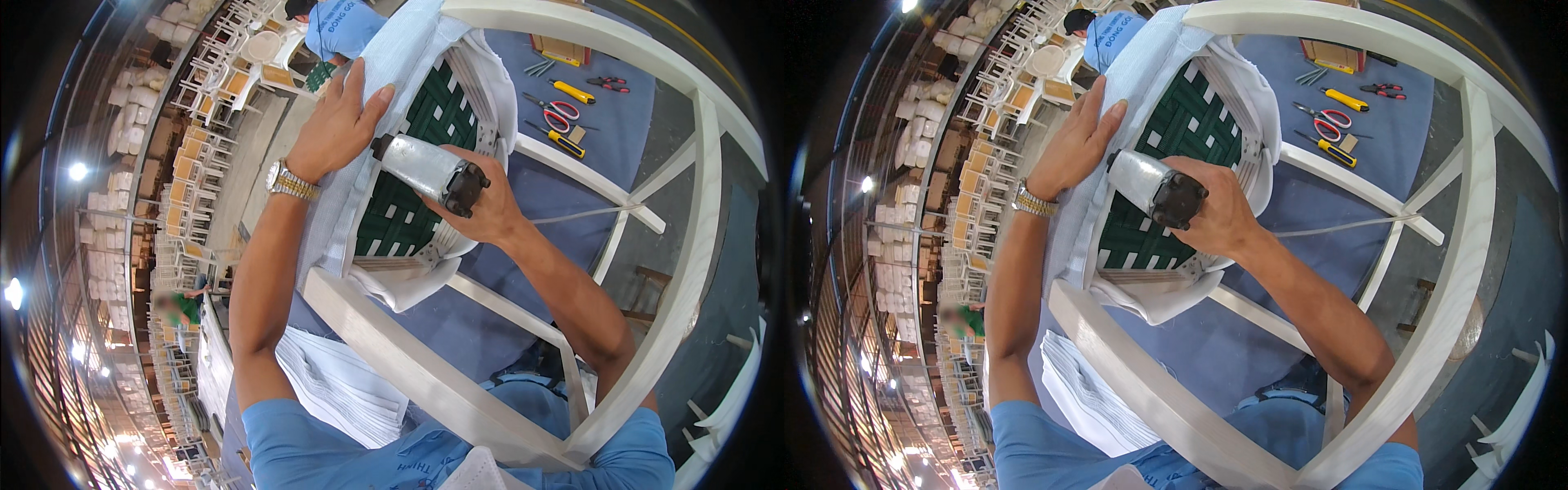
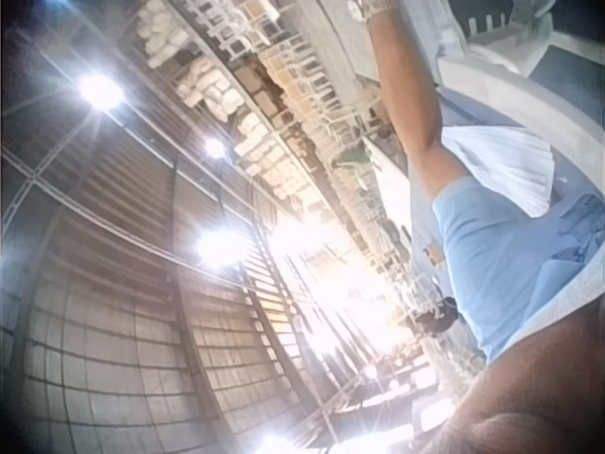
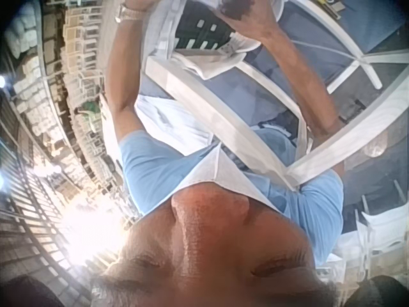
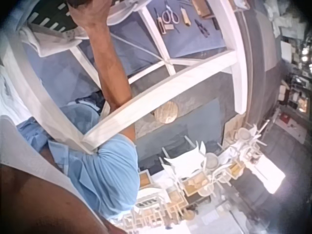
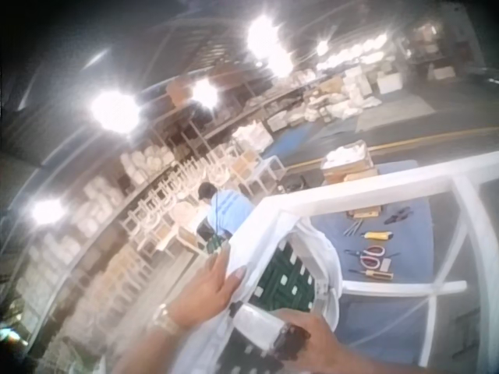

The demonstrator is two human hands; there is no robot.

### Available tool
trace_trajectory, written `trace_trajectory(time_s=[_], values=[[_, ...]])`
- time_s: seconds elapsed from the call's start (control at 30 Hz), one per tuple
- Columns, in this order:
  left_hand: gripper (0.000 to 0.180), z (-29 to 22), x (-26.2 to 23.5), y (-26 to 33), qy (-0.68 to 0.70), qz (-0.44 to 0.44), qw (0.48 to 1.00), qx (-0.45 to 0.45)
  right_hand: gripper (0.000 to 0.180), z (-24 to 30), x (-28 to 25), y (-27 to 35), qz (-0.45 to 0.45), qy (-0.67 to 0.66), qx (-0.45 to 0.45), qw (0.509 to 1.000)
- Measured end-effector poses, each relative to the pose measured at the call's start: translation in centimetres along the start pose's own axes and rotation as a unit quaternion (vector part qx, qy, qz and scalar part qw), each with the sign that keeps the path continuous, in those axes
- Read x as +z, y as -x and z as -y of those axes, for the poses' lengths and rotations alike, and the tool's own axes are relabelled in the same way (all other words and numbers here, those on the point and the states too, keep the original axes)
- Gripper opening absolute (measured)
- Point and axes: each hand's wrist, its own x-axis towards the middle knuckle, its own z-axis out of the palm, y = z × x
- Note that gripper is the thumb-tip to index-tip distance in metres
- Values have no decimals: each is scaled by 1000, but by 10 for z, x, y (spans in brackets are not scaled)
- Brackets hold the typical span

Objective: The person staples white fabric onto the underside of a white wooden chair frame using a pneumatic staple gun. They repeatedly reload the staple gun from a box and continue attaching fabric around the chair's perimeter.

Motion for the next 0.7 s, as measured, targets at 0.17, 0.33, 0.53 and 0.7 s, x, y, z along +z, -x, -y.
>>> trace_trajectory(time_s=[0.17, 0.33, 0.53, 0.7], values=[[84, 1, 3, 0, -9, -2, 1000, -5, 56, 3, -2, -5, 63, -76, 84, 992], [87, 7, 7, 0, -3, -40, 999, 21, 55, 2, -1, -3, 26, -32, 17, 999], [83, 3, 3, 0, -8, -10, 1000, -1, 55, -8, 2, -2, -4, 19, -62, 998], [83, 3, 2, 1, -3, -10, 1000, 0, 57, -5, 1, -2, 52, -44, 52, 996]])
